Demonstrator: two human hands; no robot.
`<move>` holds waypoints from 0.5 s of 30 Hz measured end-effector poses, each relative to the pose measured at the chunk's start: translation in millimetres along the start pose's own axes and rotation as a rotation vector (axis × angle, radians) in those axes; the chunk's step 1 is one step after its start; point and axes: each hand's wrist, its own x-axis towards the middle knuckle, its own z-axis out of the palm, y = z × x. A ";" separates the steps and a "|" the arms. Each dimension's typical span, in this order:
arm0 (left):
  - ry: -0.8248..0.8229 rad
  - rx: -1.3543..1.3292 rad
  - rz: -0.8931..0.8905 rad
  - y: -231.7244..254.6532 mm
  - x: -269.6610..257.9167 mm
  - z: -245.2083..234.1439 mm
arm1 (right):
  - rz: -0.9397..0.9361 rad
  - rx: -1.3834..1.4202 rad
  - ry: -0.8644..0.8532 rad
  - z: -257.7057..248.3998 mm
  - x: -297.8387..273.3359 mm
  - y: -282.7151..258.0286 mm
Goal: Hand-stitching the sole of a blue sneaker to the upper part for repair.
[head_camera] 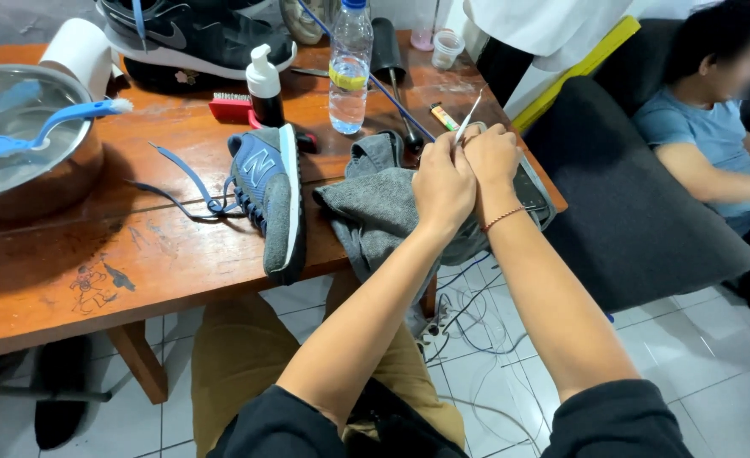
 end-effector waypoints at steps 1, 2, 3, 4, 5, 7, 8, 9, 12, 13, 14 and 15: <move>-0.018 -0.002 -0.008 4.5 -0.9 -2.5 | -0.047 -0.003 0.039 -3.0 1.5 4.1; -0.031 -0.006 -0.019 7.8 -1.9 -6.0 | -0.100 -0.005 0.077 -5.7 2.8 6.5; -0.022 -0.008 -0.020 14.2 -3.6 -11.8 | -0.107 -0.002 0.082 -17.2 9.0 12.6; -0.087 -0.046 -0.046 21.0 -5.2 -17.3 | -0.059 0.071 -0.184 -28.8 15.9 19.1; -0.151 -0.084 -0.072 27.8 -6.7 -23.0 | -0.010 0.142 -0.451 -40.4 22.9 25.4; -0.169 -0.058 -0.090 11.7 -0.3 -11.4 | 0.012 0.146 -0.534 -81.3 29.5 28.0; -0.202 -0.029 -0.104 4.6 3.2 -4.0 | 0.048 0.146 -0.620 -101.7 32.5 31.7; -0.199 -0.034 -0.104 1.1 6.6 -4.0 | 0.044 0.143 -0.617 -110.9 35.3 32.3; -0.240 -0.061 -0.103 -5.0 9.6 -2.3 | 0.103 0.240 -0.687 -122.1 34.0 39.7; -0.263 -0.025 -0.109 -3.7 9.8 -4.2 | 0.127 0.245 -0.728 -114.9 33.0 41.6; -0.287 0.011 -0.116 -2.7 9.5 -5.9 | 0.152 0.249 -0.771 -107.4 31.3 43.7; -0.288 0.008 -0.117 2.1 9.3 -11.8 | 0.151 0.246 -0.771 -108.3 33.1 45.4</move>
